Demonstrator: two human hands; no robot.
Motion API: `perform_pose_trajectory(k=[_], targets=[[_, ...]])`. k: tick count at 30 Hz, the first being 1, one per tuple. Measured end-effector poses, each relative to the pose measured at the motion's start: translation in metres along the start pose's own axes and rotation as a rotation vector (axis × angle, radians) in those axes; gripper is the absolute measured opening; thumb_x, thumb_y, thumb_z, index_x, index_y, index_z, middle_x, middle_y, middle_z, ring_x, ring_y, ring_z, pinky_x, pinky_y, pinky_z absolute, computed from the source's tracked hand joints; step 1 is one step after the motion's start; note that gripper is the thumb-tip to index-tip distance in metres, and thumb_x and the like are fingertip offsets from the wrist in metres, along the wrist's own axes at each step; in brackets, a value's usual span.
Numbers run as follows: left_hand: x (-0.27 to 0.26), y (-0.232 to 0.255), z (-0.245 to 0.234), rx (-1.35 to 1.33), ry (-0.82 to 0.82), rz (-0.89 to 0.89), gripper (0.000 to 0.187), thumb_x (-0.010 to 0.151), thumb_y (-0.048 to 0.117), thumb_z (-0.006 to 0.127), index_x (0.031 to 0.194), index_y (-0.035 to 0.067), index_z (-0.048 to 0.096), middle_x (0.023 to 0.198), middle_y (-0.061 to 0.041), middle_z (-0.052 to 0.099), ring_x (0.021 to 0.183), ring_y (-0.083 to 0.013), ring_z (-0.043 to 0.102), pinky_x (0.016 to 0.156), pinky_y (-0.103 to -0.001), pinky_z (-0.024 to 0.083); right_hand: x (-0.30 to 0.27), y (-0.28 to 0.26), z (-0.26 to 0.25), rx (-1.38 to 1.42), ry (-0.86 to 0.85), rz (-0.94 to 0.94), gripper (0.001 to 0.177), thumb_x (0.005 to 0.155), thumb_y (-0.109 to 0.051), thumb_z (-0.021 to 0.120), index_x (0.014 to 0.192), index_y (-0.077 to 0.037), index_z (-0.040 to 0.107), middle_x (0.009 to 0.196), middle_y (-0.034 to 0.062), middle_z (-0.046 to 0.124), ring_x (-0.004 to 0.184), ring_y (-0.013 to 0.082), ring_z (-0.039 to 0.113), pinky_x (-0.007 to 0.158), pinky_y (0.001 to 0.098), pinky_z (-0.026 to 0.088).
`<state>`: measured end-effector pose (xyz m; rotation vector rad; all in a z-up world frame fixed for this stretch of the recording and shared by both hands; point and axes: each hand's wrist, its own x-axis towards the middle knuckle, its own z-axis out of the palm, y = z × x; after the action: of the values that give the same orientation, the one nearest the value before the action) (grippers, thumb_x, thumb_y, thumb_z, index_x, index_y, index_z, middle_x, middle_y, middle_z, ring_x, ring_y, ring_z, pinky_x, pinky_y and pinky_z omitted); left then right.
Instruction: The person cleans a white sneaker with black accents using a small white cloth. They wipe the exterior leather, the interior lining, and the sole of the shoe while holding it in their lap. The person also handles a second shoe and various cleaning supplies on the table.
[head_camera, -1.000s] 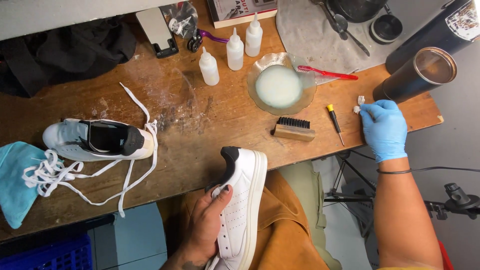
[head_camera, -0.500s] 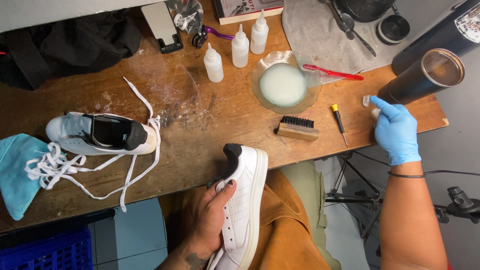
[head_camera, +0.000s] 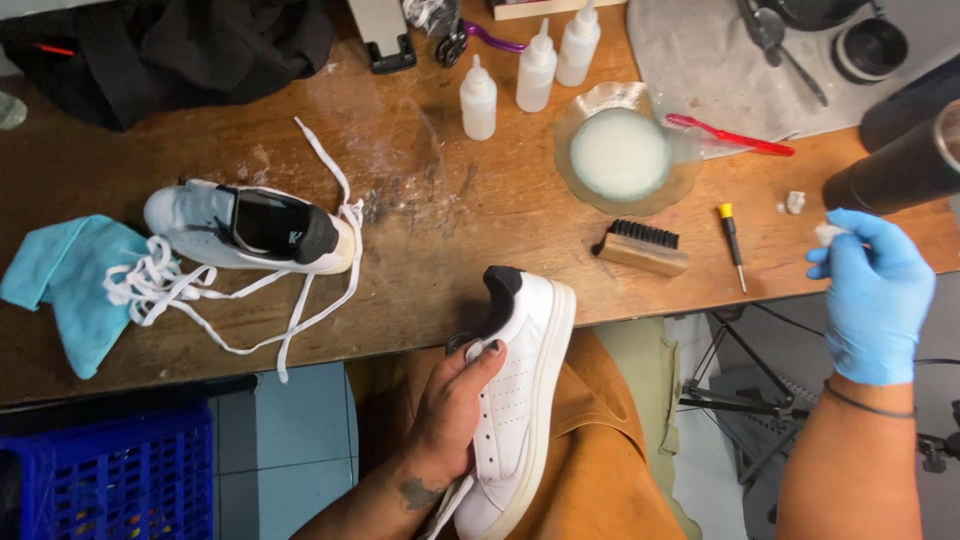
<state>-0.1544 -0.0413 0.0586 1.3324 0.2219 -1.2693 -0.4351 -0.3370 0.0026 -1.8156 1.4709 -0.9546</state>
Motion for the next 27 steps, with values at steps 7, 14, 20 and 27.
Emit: perform_pose_trajectory(k=[7,14,20,27], targets=[[0.007,-0.018,-0.017,0.112,-0.149,0.194,0.027,0.094,0.029,0.065,0.089,0.005,0.075,0.081,-0.001,0.07,0.079,-0.0139,0.063,0.072,-0.028,0.05,-0.109,-0.086,0.027,0.565,-0.127,0.086,0.012,0.103,0.001,0.067,0.111,-0.007,0.062,0.1,0.0093,0.066,0.083,0.0157,0.065,0.08,0.0253,0.061],[0.005,-0.026,-0.018,0.259,-0.194,0.368,0.039,0.098,0.029,0.064,0.065,0.02,0.046,0.066,0.011,0.037,0.065,-0.0074,0.034,0.06,-0.027,0.027,-0.167,-0.104,0.068,0.367,-0.383,-0.187,0.012,0.085,-0.001,0.078,0.091,-0.007,0.07,0.096,0.007,0.071,0.084,0.0132,0.069,0.08,0.0221,0.059],[-0.002,-0.025,-0.01,0.231,-0.217,0.329,0.023,0.097,0.028,0.064,0.095,0.007,0.073,0.084,0.005,0.062,0.081,-0.0089,0.052,0.077,-0.026,0.043,-0.177,-0.12,0.09,0.191,-0.296,-0.629,0.014,0.092,-0.005,0.074,0.106,-0.005,0.07,0.102,0.0109,0.072,0.086,0.022,0.073,0.082,0.0304,0.059],[-0.005,-0.022,-0.008,0.284,-0.252,0.464,0.025,0.1,0.029,0.059,0.093,0.008,0.069,0.091,0.002,0.065,0.091,-0.0123,0.058,0.089,-0.03,0.049,-0.188,-0.126,0.093,0.163,-0.298,-0.881,0.02,0.098,-0.004,0.064,0.117,-0.009,0.068,0.106,0.0047,0.068,0.084,0.0226,0.063,0.078,0.0346,0.045]])
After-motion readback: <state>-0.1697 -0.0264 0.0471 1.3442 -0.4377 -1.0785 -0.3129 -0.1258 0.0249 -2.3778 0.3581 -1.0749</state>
